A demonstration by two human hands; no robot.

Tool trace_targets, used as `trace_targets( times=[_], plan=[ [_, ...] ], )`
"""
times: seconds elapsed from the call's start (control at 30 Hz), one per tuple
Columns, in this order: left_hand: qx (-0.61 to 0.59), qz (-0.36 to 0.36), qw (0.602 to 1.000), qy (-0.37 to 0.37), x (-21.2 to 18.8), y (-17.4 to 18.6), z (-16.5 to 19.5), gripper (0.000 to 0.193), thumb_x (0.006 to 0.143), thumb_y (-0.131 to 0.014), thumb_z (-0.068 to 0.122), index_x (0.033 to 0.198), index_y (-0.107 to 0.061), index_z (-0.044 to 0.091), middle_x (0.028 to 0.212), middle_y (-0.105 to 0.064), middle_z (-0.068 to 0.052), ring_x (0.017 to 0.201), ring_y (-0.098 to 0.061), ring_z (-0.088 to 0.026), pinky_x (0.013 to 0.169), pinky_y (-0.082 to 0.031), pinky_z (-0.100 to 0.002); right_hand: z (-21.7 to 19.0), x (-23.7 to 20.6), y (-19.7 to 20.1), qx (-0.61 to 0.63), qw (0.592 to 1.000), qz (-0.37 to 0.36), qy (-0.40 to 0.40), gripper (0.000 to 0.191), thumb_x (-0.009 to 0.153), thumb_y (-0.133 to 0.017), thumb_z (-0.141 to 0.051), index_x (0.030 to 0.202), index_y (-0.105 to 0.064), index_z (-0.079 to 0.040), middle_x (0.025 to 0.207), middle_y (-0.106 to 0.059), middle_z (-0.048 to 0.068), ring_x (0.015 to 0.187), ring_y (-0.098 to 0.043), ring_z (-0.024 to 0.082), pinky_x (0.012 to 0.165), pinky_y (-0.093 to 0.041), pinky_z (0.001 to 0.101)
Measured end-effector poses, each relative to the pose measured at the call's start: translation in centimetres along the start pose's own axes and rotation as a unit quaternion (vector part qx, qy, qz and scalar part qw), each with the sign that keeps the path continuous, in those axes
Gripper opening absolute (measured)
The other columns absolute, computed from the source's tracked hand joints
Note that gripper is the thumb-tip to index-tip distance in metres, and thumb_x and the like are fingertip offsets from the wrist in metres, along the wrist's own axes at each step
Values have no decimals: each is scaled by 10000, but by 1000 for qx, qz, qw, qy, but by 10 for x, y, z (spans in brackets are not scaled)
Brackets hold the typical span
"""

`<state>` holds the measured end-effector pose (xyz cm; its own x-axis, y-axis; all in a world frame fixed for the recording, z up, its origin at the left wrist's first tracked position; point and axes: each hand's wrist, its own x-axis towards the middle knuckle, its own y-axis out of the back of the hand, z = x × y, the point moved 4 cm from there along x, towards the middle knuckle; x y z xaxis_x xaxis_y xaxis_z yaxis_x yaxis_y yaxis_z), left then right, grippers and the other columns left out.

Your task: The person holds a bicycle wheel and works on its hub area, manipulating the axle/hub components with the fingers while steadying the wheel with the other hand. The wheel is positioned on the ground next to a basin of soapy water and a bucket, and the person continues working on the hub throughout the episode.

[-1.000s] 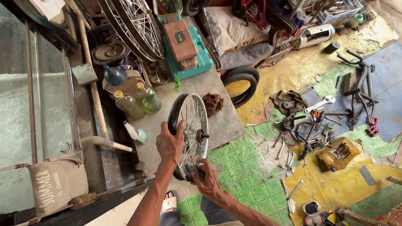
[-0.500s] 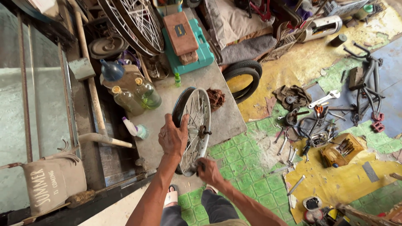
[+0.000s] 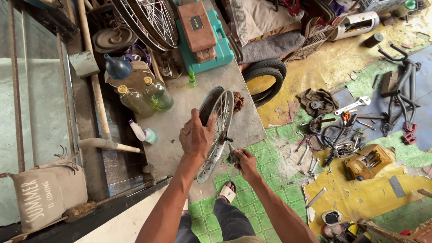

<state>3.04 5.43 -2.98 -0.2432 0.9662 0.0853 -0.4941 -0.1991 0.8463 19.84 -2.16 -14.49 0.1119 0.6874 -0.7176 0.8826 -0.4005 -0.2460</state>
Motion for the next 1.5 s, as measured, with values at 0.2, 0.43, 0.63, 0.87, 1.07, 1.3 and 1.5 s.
trace_targets(
  times=[0.2, 0.43, 0.63, 0.87, 1.07, 1.3, 1.5],
  plan=[
    [-48, -22, 999, 7, -4, 6, 6, 316, 929, -690, 329, 992, -477, 104, 784, -712, -177, 767, -696, -411, 674, -541, -516, 26, -16, -26, -115, 990, -86, 12, 199, 927, -715, -129, 1082, -714, -4, 768, -708, 73, 530, -564, 104, 433, -439, 254],
    [-71, -45, 996, -1, -22, 4, -11, 250, 942, -680, 275, 1020, -512, 108, 789, -716, -183, 764, -712, -399, 668, -549, -497, 47, -36, -21, -284, 955, -87, -11, 266, 926, -725, -159, 1166, -742, -47, 809, -737, 59, 547, -566, 93, 460, -453, 255],
    [-104, -55, 990, -79, -72, 20, -35, 309, 887, -730, 236, 1095, -568, 73, 802, -714, -215, 767, -700, -426, 653, -548, -508, 44, -48, 4, -260, 965, -26, -5, 255, 908, -736, -181, 1127, -750, -51, 810, -728, 26, 581, -614, 92, 471, -479, 263],
    [-129, -112, 969, -179, -160, 97, -99, 391, 751, -755, 175, 1091, -598, 60, 847, -729, -210, 758, -711, -407, 652, -558, -503, 68, -90, 9, -271, 962, -4, 35, 203, 902, -732, -164, 1055, -753, -32, 716, -707, 76, 496, -557, 138, 426, -423, 303],
    [-114, -252, 950, -141, -228, 186, -192, 362, 708, -748, 141, 1026, -583, 87, 806, -686, -187, 779, -660, -443, 669, -510, -533, 137, -141, -39, -474, 876, 3, 88, 193, 853, -754, -189, 992, -758, -56, 748, -721, 91, 566, -599, 166, 501, -465, 331],
    [-103, -271, 955, -55, -299, 280, -304, 397, 673, -784, 160, 1008, -581, 101, 819, -687, -175, 835, -662, -425, 710, -507, -524, 228, -198, -135, -657, 711, -184, 167, 243, 774, -790, -262, 968, -795, -116, 835, -762, 98, 708, -687, 209, 642, -544, 362],
    [-62, -161, 983, 57, -325, 322, -400, 442, 665, -811, 194, 1056, -609, 149, 828, -705, -150, 797, -693, -392, 698, -544, -491, 284, -219, -209, -701, 613, -326, 166, 301, 742, -760, -260, 1002, -763, -108, 931, -779, 97, 874, -745, 220, 830, -586, 351]
  ],
)
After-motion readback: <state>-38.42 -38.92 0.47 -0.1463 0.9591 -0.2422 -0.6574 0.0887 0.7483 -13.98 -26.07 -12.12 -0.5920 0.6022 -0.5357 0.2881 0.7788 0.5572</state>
